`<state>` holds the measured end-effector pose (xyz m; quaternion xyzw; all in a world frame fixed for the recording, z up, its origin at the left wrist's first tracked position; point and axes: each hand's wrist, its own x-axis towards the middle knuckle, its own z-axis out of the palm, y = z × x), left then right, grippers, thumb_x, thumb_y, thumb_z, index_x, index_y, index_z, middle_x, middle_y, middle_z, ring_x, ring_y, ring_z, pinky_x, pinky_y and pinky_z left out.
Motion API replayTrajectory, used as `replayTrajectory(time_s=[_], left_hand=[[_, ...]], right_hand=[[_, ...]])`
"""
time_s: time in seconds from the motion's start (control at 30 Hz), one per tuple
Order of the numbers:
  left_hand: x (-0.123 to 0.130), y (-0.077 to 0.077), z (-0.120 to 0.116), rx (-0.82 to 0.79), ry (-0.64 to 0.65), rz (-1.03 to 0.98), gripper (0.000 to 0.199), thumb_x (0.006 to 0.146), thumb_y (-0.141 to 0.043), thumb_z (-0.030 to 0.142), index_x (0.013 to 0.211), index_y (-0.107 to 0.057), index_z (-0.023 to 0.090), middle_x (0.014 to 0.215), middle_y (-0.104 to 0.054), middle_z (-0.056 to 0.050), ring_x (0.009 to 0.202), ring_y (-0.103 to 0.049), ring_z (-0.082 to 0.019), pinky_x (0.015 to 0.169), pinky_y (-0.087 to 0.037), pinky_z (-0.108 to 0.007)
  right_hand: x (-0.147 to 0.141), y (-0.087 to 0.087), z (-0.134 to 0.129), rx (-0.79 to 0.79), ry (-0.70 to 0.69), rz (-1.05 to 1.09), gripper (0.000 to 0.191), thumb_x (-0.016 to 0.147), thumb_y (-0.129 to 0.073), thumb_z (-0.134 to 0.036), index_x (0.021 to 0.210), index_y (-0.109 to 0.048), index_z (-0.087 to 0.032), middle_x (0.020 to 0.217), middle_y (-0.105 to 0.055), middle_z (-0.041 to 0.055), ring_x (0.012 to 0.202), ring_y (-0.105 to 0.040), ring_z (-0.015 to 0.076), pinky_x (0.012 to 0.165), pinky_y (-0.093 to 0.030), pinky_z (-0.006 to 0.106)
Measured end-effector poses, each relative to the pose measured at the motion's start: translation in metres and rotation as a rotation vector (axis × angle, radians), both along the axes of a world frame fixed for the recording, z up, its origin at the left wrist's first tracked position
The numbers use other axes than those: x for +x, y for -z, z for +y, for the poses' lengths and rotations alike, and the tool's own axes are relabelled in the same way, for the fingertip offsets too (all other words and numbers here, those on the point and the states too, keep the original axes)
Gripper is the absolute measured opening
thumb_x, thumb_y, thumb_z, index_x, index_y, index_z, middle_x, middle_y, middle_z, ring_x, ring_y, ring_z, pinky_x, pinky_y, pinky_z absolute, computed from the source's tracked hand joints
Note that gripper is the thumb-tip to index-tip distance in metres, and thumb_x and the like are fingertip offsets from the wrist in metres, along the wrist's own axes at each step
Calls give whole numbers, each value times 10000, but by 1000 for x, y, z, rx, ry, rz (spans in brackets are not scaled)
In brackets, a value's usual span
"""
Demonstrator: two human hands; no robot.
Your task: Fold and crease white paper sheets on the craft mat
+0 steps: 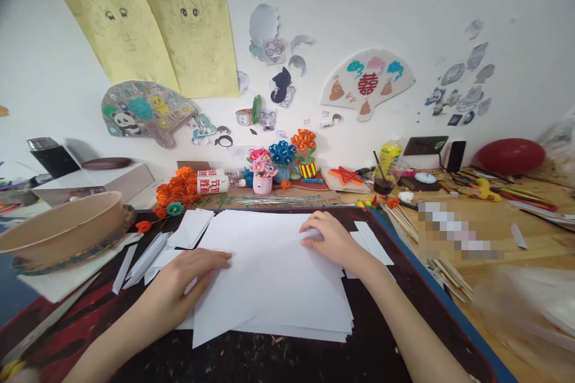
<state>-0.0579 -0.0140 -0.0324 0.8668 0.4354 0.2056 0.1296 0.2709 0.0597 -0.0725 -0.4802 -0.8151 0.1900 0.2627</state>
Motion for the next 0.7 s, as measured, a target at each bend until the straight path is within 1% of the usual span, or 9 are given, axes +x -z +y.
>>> replayTrajectory(time_s=[0.07, 0.13, 0.2, 0.3, 0.4, 0.5, 0.57, 0.67, 0.7], left_hand=[[3, 0, -2, -64, -92, -39, 243, 881, -453, 212, 1054, -624, 217, 1084, -672, -81, 972, -603, -221, 857, -463, -356], [6, -1, -3, -167, -147, -60, 242, 854, -513, 257, 1078, -596, 217, 1041, -659, -66, 874, -596, -197, 796, -460, -322], [9, -3, -5, -296, -150, -86, 296, 833, -554, 292, 1120, -573, 223, 996, -649, -41, 762, -565, -159, 725, -443, -281], [15, -7, -8, -510, -103, -203, 377, 853, -541, 377, 1197, -533, 223, 856, -606, -1, 647, -473, -118, 620, -385, -234], [24, -6, -11, -703, -53, -392, 434, 841, -565, 403, 1229, -518, 216, 776, -521, 27, 644, -427, -106, 597, -344, -218], [30, -1, -13, -783, -54, -484, 408, 797, -630, 380, 1162, -576, 206, 743, -456, 43, 641, -392, -98, 593, -323, -216], [32, 2, -14, -816, -87, -520, 367, 782, -647, 379, 1095, -610, 193, 720, -452, 45, 637, -395, -99, 592, -320, -217], [32, -1, -15, -904, -134, -642, 366, 755, -673, 399, 1041, -612, 180, 778, -547, 13, 689, -485, -124, 625, -358, -228], [32, -3, -15, -925, -151, -690, 370, 751, -676, 403, 1038, -607, 180, 811, -571, 1, 721, -514, -138, 644, -373, -235]], right_hand=[[0, -3, -1, -12, 13, 24, 138, 784, -646, -351, 870, -666, -245, 986, -653, 52, 970, -555, 258, 872, -408, 410], [-2, -5, -3, -45, 19, 85, 147, 773, -653, -353, 870, -656, -243, 981, -661, 44, 937, -562, 249, 836, -414, 392], [-6, -7, -4, -91, 14, 184, 181, 758, -664, -350, 902, -653, -241, 999, -666, 40, 911, -569, 237, 794, -424, 363], [-15, -10, -6, -147, 11, 374, 316, 716, -707, -361, 997, -643, -232, 1046, -660, 47, 831, -573, 203, 742, -441, 329], [-19, -14, -9, -184, 14, 563, 463, 689, -740, -378, 1106, -607, -227, 1157, -613, 69, 786, -572, 166, 731, -459, 313], [-15, -19, -9, -195, 55, 725, 550, 660, -774, -383, 1154, -579, -239, 1210, -576, 78, 787, -586, 147, 744, -472, 304], [-9, -22, -9, -219, 139, 779, 565, 657, -776, -411, 1158, -575, -246, 1131, -610, 63, 760, -594, 144, 713, -477, 296], [-3, -25, -9, -321, 309, 819, 547, 692, -731, -499, 1149, -586, -235, 977, -661, 54, 763, -609, 172, 662, -478, 294], [-4, -25, -9, -357, 333, 838, 546, 695, -722, -520, 1139, -594, -228, 964, -667, 58, 783, -615, 182, 666, -480, 295]])
